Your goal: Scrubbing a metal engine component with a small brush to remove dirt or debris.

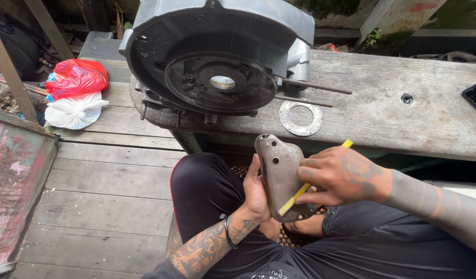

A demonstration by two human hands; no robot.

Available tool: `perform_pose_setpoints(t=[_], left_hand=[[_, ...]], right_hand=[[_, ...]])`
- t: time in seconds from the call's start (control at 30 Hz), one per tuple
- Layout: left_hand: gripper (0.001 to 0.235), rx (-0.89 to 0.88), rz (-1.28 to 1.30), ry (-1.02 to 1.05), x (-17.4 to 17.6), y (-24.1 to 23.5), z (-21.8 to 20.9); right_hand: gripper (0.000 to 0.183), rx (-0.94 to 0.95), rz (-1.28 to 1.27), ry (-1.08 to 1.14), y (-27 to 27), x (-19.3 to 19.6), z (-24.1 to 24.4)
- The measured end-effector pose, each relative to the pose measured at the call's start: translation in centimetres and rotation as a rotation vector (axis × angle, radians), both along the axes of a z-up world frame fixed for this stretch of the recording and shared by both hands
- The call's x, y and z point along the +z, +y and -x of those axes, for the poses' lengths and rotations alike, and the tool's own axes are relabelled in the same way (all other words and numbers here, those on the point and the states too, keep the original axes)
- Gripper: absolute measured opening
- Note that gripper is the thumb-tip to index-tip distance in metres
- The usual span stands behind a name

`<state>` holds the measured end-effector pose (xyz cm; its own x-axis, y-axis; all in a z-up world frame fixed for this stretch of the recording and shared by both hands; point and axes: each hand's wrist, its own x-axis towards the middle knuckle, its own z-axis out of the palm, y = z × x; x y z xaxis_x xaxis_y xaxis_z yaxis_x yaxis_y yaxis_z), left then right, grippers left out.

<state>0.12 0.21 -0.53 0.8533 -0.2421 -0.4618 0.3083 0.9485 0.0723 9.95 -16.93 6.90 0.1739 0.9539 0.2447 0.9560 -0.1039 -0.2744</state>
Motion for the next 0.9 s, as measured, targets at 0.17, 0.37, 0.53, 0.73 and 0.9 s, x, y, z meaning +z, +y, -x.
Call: perform_pose_setpoints(t=[0.17,0.37,0.53,0.73,0.9], left_hand=[[0.079,0.002,0.023,-0.036,0.1,0.0,-0.2],[0.08,-0.018,-0.004,-0.022,-1.5,0.1,-0.1],[0.085,-0.015,0.076,-0.076,0.9,-0.1,0.0],[0.08,-0.022,-0.024,-0.043,-0.8,0.0,-0.2],[0.085,-0.009,0.127,-0.145,0.2,0.0,-0.1]], right_hand=[[0.041,-0.067,-0.008,-0.012,-0.8,0.2,-2.0],[0.042,-0.037,0.014,0.014,0.0,0.0,-0.4],[0.043,-0.119,-0.001,-0.011,-0.7,1.0,-1.8],[0.042,-0.036,0.026,0.002,0.0,1.0,-0.4],[0.044,-0.184,0.031,-0.067,-1.4,0.9,-2.2]])
